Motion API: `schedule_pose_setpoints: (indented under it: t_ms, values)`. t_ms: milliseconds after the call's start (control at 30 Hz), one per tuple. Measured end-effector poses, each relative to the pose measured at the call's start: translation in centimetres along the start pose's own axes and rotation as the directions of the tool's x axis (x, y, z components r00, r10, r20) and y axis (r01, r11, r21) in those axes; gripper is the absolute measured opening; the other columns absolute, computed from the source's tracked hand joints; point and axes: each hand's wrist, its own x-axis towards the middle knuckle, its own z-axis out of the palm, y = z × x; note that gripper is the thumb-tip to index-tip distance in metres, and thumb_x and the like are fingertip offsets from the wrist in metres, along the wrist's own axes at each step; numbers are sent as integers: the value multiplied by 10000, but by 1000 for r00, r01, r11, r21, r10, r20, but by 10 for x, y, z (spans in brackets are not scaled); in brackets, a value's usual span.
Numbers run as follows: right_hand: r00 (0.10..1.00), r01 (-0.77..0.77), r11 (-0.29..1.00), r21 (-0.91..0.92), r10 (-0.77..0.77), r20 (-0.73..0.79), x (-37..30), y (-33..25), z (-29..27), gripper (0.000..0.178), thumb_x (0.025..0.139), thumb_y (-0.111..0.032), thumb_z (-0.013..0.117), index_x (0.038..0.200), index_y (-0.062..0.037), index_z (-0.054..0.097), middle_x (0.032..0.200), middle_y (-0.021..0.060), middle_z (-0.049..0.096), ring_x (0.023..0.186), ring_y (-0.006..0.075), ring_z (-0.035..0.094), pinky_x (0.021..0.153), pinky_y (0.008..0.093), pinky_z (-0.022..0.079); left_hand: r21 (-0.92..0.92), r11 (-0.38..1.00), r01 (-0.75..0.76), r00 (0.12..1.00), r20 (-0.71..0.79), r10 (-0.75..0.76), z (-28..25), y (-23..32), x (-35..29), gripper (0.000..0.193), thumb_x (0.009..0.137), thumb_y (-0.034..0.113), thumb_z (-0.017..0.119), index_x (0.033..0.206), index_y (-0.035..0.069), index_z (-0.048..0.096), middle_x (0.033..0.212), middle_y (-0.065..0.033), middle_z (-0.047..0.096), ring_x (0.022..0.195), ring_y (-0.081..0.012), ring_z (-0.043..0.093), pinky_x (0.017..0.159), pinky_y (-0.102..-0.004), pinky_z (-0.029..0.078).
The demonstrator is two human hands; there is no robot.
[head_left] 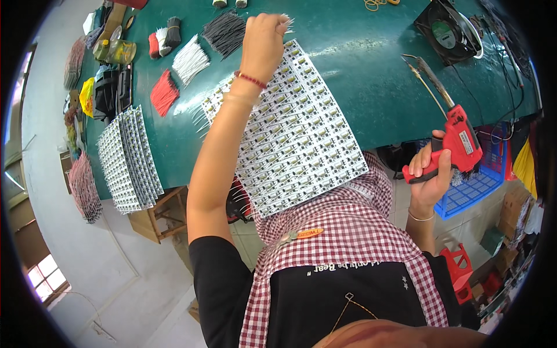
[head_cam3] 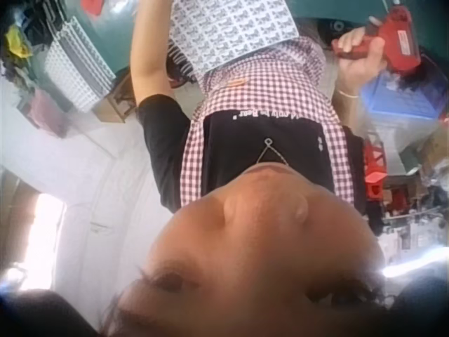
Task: The person uses a soldering iron to attach white wires to a large LED panel. They repeatedly pick up individual wires, position them on the panel, and apply the soldering iron to secure them in place.
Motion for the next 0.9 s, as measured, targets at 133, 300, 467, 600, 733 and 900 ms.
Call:
schedule_pose_setpoints:
  t_ms: [133,300,467,600,733,900]
  values:
    - [994,-55,998,-34,58,95,2,5,16,412,1009,-286,520,1275,24,465,742,54,540,544,101,500,505,232,436,-492,792,362,923,310,-230,-39,72,-36,188,991,142,542,975,-10,652,959,-41,677,811,-95,588,715,-244,486]
    - [958,-166,975,-149,195,209,13,10,54,374,971,-198,599,1261,23,516,973,134,656,658,99,588,590,223,474,-573,401,714,683,697,-220,-65,147,-89,196,994,92,496,1064,-29,634,897,-60,690,668,-94,652,605,-207,487]
    - [891,-321,891,-323,399,216,9,14,74,392,881,-129,707,1214,22,568,923,69,637,661,77,575,593,204,455,-575,342,743,666,685,-295,-68,172,-113,168,962,45,529,1031,-49,651,848,-87,704,649,-94,658,553,-197,487]
    - [868,-377,886,-270,440,229,3,22,70,417,849,-125,749,1206,8,580,903,32,625,697,78,585,619,206,464,-596,189,780,621,700,-353,-69,169,-124,169,940,31,554,1029,-69,657,844,-103,715,658,-116,678,578,-216,532]
    - [913,-194,911,-363,303,274,-11,14,77,230,859,-102,742,1025,1,620,850,26,644,741,83,623,650,235,512,-599,125,791,598,713,-365,-69,169,-129,174,933,24,575,1046,-72,666,846,-106,715,664,-126,682,609,-231,560]
    - [892,-213,877,-431,354,280,-18,18,68,194,863,-35,713,1037,2,635,913,26,658,826,79,625,740,242,526,-578,277,767,640,665,-385,-67,177,-133,169,928,32,603,1033,-65,692,822,-92,710,664,-111,676,602,-228,560]
